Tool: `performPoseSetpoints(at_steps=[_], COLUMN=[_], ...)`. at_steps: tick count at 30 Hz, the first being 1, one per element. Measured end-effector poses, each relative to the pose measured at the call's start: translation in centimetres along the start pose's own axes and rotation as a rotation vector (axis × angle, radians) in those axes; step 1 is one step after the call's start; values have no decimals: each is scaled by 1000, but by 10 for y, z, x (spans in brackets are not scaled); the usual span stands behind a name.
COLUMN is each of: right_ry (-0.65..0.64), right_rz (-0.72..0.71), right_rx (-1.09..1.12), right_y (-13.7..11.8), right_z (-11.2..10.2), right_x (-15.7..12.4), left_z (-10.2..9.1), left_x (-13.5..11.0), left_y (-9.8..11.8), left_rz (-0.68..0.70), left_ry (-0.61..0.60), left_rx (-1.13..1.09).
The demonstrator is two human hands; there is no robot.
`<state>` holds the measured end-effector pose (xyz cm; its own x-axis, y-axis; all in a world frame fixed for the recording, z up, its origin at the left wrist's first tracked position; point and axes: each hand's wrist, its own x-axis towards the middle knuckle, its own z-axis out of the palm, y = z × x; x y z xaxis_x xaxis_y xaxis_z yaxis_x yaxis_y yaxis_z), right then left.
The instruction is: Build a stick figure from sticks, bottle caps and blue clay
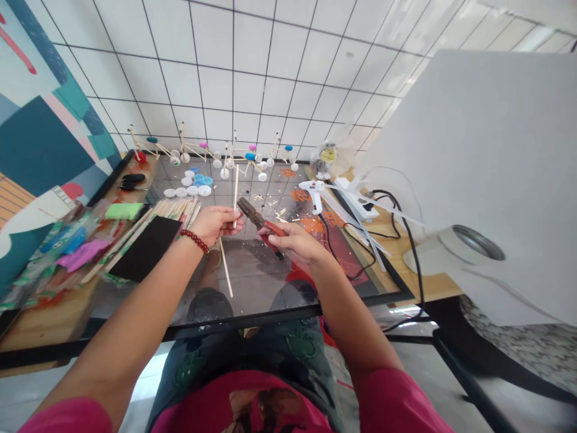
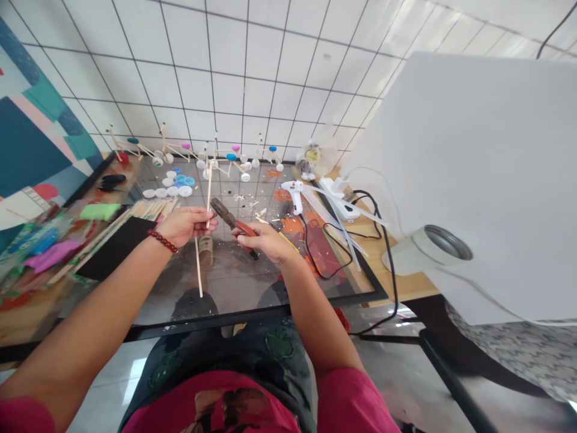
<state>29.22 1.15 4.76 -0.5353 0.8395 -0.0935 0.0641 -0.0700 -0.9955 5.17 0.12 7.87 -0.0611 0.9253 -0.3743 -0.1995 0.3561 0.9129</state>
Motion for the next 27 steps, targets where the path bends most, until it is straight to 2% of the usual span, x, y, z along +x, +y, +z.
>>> performPoseSetpoints(at_steps=[4, 8, 10, 15, 17, 20, 23, 27], right_ry=[26, 114, 137, 185, 240, 299, 247, 164], right_rz=[2, -53, -64, -67, -131, -238, -217, -191], right_rx=[1, -147, -158, -193, -339, -694, -966, -1115], right_y=[1, -2, -3, 6, 11, 15, 14, 11], right_z=[1, -2, -4, -9, -9, -5, 3, 10], right_x=[0, 1, 1, 7, 9, 10, 7, 4], left_z=[-1, -7, -10, -9, -7, -3, -1, -4], left_x=[5, 14, 18, 22, 22, 21, 19, 20], left_y=[-7, -14, -16, -18, -19, -19, -21, -24], left_rz=[69, 263, 311, 197, 204, 248, 290, 317], left_ry=[60, 196, 215, 211, 212, 217, 204, 131], left_rx=[121, 486, 609, 408, 350, 311, 287, 321])
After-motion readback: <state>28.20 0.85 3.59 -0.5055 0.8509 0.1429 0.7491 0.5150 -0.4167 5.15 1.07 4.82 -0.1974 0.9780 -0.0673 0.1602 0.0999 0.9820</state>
